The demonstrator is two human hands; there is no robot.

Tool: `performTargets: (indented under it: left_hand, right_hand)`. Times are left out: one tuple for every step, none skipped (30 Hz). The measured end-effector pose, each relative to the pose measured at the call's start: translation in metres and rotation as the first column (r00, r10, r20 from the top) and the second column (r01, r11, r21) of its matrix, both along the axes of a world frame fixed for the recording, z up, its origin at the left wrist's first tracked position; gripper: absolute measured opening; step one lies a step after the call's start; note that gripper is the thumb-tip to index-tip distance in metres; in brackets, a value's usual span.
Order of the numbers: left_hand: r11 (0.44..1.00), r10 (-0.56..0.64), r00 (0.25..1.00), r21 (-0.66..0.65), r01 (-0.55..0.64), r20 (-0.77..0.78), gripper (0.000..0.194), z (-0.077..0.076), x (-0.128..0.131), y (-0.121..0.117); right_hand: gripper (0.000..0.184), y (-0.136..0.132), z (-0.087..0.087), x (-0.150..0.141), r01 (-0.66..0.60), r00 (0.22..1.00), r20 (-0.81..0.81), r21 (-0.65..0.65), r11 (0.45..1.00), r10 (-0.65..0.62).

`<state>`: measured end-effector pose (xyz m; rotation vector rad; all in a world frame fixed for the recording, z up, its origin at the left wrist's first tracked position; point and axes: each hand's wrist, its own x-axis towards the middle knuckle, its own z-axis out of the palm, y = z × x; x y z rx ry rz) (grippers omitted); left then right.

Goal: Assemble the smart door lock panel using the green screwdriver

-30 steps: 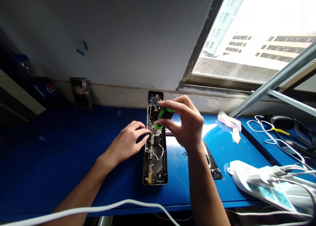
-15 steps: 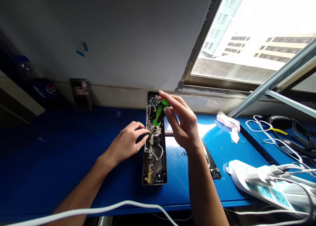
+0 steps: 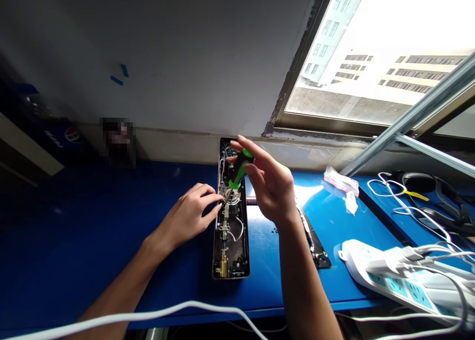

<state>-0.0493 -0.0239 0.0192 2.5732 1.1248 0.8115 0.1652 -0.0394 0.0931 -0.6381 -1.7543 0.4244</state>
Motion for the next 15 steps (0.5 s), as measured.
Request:
performTargets:
  left_hand:
    - [1.0,0.0,1.0,0.001,0.0,-0.004,0.025,-0.0001,-0.0002,0.0001]
    - [1.0,0.001,1.0,0.001,-0.001,-0.006,0.025,-0.0002,-0.0005,0.0001]
    - [1.0,0.002,1.0,0.003,-0.002,-0.006,0.025,-0.0004,-0.0007,0.0002]
    - [1.0,0.003,1.0,0.005,-0.003,-0.007,0.026,-0.0006,-0.001,0.0002]
    - [1.0,0.003,1.0,0.008,-0.003,-0.007,0.026,-0.0009,-0.0011,0.0003]
    - [1.0,0.002,1.0,0.012,-0.002,-0.004,0.026,-0.0011,-0.0011,0.0004]
    - [1.0,0.001,1.0,0.015,-0.001,-0.001,0.026,-0.0013,-0.0011,0.0006]
    - [1.0,-0.001,1.0,0.016,0.001,0.002,0.025,-0.0014,-0.001,0.0007]
    - [1.0,-0.003,1.0,0.015,0.003,0.005,0.025,-0.0017,-0.0009,0.0009]
    - [1.0,-0.005,1.0,0.015,0.004,0.01,0.025,-0.0019,-0.0009,0.0011]
    - [1.0,-0.006,1.0,0.017,0.006,0.013,0.024,-0.0022,-0.0009,0.0014]
    - [1.0,-0.007,1.0,0.02,0.007,0.013,0.024,-0.0026,-0.0011,0.0016]
    - [1.0,-0.006,1.0,0.024,0.006,0.011,0.024,-0.0031,-0.0012,0.0018]
    - [1.0,-0.003,1.0,0.027,0.003,0.008,0.025,-0.0035,-0.0014,0.002]
    - [1.0,0.001,1.0,0.028,-0.001,0.002,0.025,-0.0039,-0.0015,0.0022]
  right_hand:
    - [0.042,0.0,0.0001,0.0002,0.027,1.0,-0.006,0.007,1.0,-0.027]
    - [0.039,0.0001,0.0006,0.0004,0.078,0.997,-0.006,0.035,0.996,-0.078]
    - [0.037,0.0002,0.0014,0.0005,0.136,0.991,-0.004,0.08,0.988,-0.136]
    - [0.036,0.0003,0.0024,0.0004,0.182,0.983,-0.003,0.129,0.975,-0.183]
    - [0.036,0.0003,0.0034,0.0003,0.208,0.978,0.001,0.164,0.964,-0.211]
    - [0.035,0.0002,0.0042,0.0002,0.205,0.978,0.01,0.172,0.963,-0.21]
    - [0.035,-0.0001,0.0048,0.0002,0.173,0.984,0.023,0.155,0.973,-0.179]
    - [0.037,-0.0005,0.005,0.0001,0.121,0.991,0.037,0.118,0.986,-0.126]
    - [0.04,-0.0009,0.0049,0.0,0.062,0.997,0.051,0.076,0.995,-0.066]
    - [0.043,-0.0012,0.0046,0.0,0.019,0.998,0.057,0.045,0.999,-0.022]
    - [0.044,-0.0013,0.0043,-0.0002,0.004,0.998,0.056,0.033,0.999,-0.006]
    - [0.043,-0.0014,0.004,-0.0003,0.02,0.998,0.054,0.042,0.999,-0.022]
    - [0.04,-0.0013,0.0038,-0.0006,0.066,0.996,0.051,0.067,0.996,-0.07]
    - [0.037,-0.0013,0.0039,-0.001,0.128,0.99,0.045,0.1,0.987,-0.133]
    - [0.035,-0.0014,0.0043,-0.0014,0.184,0.981,0.039,0.132,0.974,-0.191]
